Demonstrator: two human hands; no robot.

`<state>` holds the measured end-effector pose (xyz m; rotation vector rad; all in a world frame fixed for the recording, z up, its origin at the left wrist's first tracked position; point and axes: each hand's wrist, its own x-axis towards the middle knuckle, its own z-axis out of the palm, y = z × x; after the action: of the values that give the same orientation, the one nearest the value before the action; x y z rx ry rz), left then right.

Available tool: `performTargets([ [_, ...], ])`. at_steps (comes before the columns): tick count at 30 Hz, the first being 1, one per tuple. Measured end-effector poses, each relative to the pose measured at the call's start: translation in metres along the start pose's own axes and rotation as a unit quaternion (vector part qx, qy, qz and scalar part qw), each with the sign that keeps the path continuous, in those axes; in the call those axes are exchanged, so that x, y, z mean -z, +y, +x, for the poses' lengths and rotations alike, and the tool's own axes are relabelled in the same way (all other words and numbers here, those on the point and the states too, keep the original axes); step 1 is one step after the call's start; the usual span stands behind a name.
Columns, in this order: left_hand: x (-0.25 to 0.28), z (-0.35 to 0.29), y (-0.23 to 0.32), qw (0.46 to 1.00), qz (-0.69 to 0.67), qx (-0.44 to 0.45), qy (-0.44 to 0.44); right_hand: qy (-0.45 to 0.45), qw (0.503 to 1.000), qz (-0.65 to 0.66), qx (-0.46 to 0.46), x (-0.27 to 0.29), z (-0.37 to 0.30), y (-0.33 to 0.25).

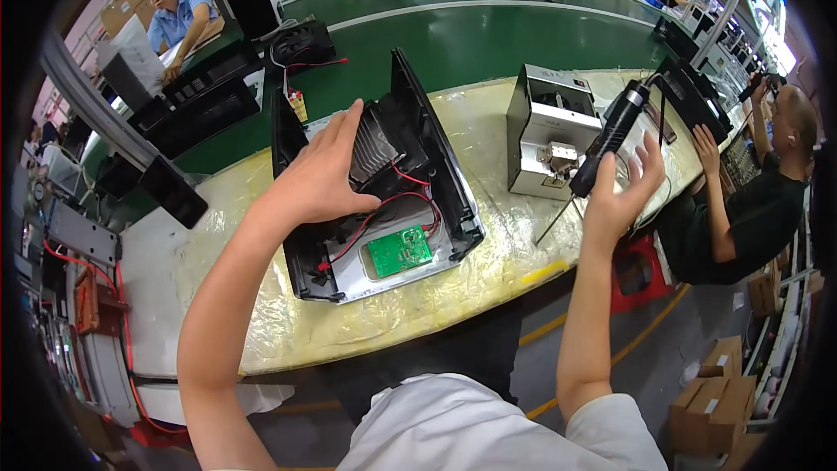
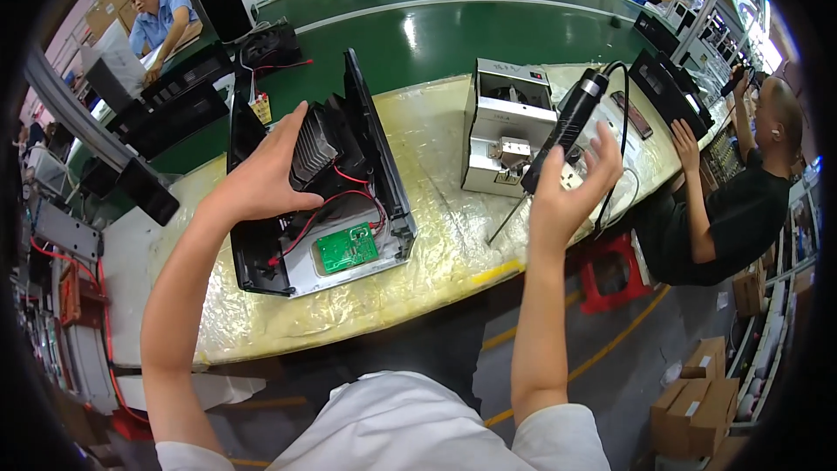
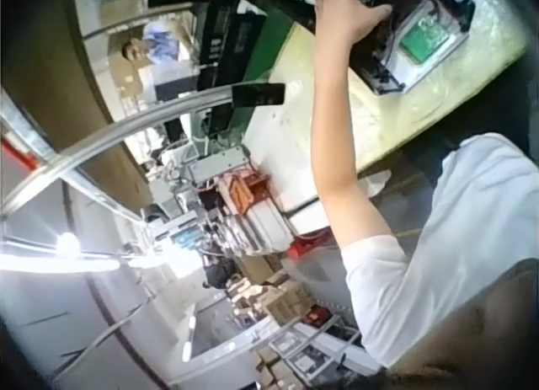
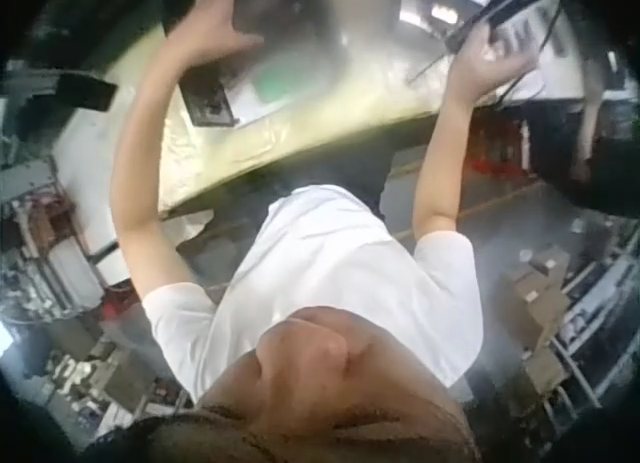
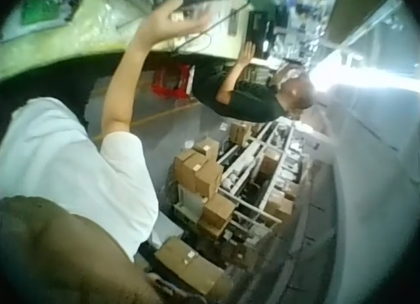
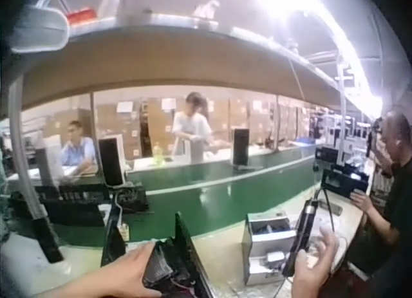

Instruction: Assembling electronic units by placing heatsink and fan components into housings and securing them with an electric screwdriver.

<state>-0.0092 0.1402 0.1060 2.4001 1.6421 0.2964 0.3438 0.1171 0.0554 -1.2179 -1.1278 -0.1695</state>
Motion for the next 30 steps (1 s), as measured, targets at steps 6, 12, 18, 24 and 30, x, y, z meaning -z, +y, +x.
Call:
performTargets([
  [6, -0.012, 0.007, 0.012, 0.998, 0.038, 0.023, 0.046, -0.364, 0.831, 0.363, -0.212, -0.038, -0.058, -0.079],
  [12, -0.007, -0.008, 0.027, 0.993, -0.037, -0.027, 0.109, -0.392, 0.755, 0.438, -0.29, -0.051, -0.068, -0.065],
  [18, 0.007, -0.027, 0.038, 0.977, 0.031, -0.078, 0.197, -0.341, 0.754, 0.465, -0.315, -0.055, -0.073, -0.064],
  [24, 0.005, -0.039, 0.032, 0.974, 0.009, -0.08, 0.213, -0.299, 0.835, 0.387, -0.252, -0.056, -0.079, -0.071],
  [30, 0.003, -0.04, 0.035, 0.973, -0.001, -0.06, 0.222, -0.382, 0.873, 0.283, 0.106, -0.012, -0.112, -0.129],
])
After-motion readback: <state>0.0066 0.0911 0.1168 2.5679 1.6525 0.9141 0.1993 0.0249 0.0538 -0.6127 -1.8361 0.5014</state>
